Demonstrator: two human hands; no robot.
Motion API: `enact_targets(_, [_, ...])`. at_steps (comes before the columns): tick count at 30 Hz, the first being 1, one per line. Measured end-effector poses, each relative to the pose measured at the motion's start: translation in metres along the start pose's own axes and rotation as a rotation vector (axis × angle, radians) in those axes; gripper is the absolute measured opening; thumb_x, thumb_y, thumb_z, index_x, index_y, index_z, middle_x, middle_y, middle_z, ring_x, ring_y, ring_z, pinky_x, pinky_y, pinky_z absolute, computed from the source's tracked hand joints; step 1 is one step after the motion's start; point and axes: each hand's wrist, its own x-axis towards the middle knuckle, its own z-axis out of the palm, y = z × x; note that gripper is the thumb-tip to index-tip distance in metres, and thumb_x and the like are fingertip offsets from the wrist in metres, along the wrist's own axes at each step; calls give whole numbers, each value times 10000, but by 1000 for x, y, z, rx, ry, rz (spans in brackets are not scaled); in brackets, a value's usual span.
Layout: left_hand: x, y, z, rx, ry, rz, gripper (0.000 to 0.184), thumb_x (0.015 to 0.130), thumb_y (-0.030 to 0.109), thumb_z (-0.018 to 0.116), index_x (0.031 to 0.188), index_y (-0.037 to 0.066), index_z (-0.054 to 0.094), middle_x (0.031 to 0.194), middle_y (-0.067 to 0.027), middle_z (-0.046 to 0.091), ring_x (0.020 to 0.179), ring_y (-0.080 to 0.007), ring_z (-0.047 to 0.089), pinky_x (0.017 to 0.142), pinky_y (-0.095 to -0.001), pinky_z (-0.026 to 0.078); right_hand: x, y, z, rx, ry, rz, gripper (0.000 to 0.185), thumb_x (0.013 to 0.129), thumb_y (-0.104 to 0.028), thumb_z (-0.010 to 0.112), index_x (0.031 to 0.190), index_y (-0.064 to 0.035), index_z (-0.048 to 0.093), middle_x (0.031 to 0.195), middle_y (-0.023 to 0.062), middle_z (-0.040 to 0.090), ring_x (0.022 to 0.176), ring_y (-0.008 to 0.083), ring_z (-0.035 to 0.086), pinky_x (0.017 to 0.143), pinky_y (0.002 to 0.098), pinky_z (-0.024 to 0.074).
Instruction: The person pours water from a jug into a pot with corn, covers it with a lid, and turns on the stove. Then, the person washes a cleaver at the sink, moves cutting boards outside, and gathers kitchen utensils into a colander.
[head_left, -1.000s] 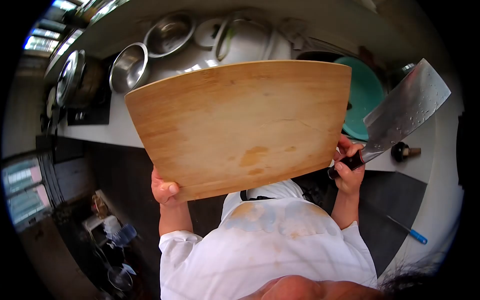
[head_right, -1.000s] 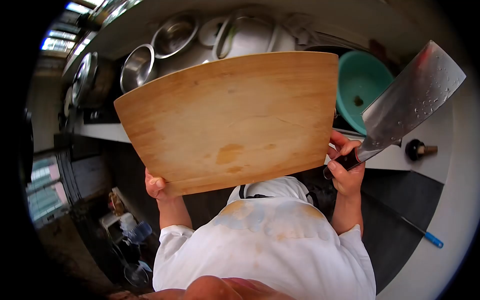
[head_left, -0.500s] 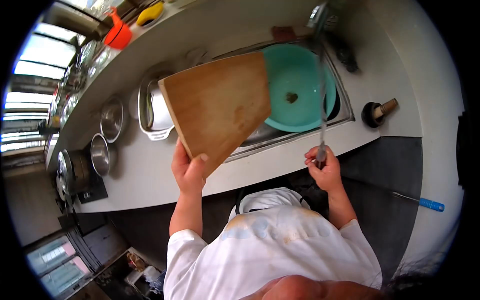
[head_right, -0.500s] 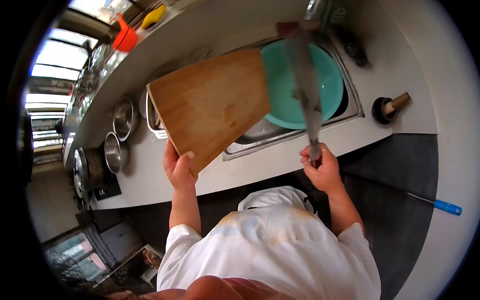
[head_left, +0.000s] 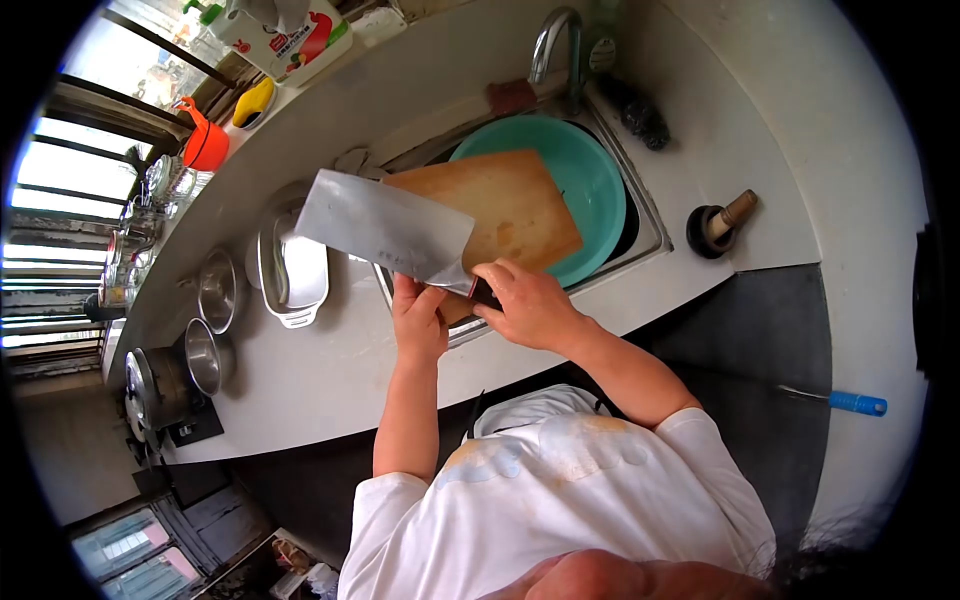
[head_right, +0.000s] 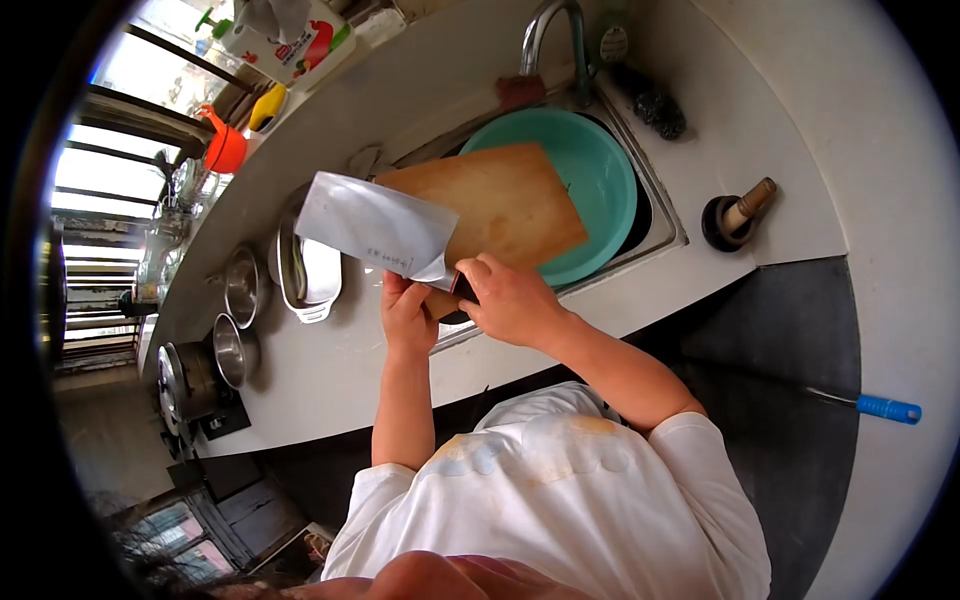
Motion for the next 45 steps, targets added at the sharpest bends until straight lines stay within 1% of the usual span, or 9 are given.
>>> enact_targets(11, [-7,-9,-11,-181,6,-134,409,681,2,419,1088,32,438,1036,-88,509,931,-224,511,795,-336,431,1,11,11,-138,14,-136,346,701,-164,619,986,-36,472,807,99,491,654,268,552,534,357,456])
enact_targets(17, [-7,-12,-6,-278,142,-84,281,821,163,457,1070,33,450,994,-74,518,888,-199,514,766,-338,430,2,4,11,-254,-48,-201,324,703,-171,615,962,-24,487,767,82,466,648,236,547,526,340,447])
enact_targets(22, [-18,-17,-22,-239,205,-54,352,839,204,461,1128,8,417,1072,-95,505,968,-221,505,831,-353,408,4,11,3,-215,-160,-503,613,782,-428,508,1179,26,398,1183,190,416,1177,307,330,951,390,295])
enact_targets(31, [-35,0,-45,-280,182,46,335,824,166,464,1104,-15,442,1042,-101,531,977,-223,511,851,-353,402,33,14,-7,-167,-556,-771,824,765,-596,382,1301,11,231,1369,188,176,1291,288,114,1047,421,81])
enact_targets(36, [-47,13,-57,-219,219,101,307,811,143,468,1072,-20,467,1027,-97,539,937,-210,529,819,-331,415,105,40,-54,-677,-601,-65,727,767,-469,482,1311,-48,249,1376,162,188,1295,281,108,1035,447,98])
enact_targets(38, [-51,17,-59,-204,254,89,269,807,143,477,1007,-34,507,952,-99,565,870,-199,552,762,-324,437,105,142,-39,-866,89,115,690,751,-425,524,1291,-57,301,1369,164,203,1282,300,145,1022,465,131])
enact_targets(41, [-62,15,-69,-229,299,98,245,803,148,487,947,-44,534,892,-99,577,810,-190,566,713,-314,452,75,88,-22,-515,-88,-376,656,761,-398,529,1281,-59,320,1360,179,215,1269,326,164,1013,482,138])
enact_targets(44, [-77,17,-78,-237,333,65,254,796,155,505,968,-30,530,901,-91,581,813,-185,566,725,-303,449,59,43,-14,-639,-478,-327,648,781,-386,515,1291,-51,298,1357,207,203,1264,342,165,1009,493,128])
enact_targets(45, [-85,21,-76,-212,364,71,267,795,160,509,984,-29,522,911,-92,580,823,-186,565,736,-303,446,69,70,-14,-677,-339,-167,653,788,-372,518,1301,-50,274,1351,221,204,1261,350,169,1009,483,136])
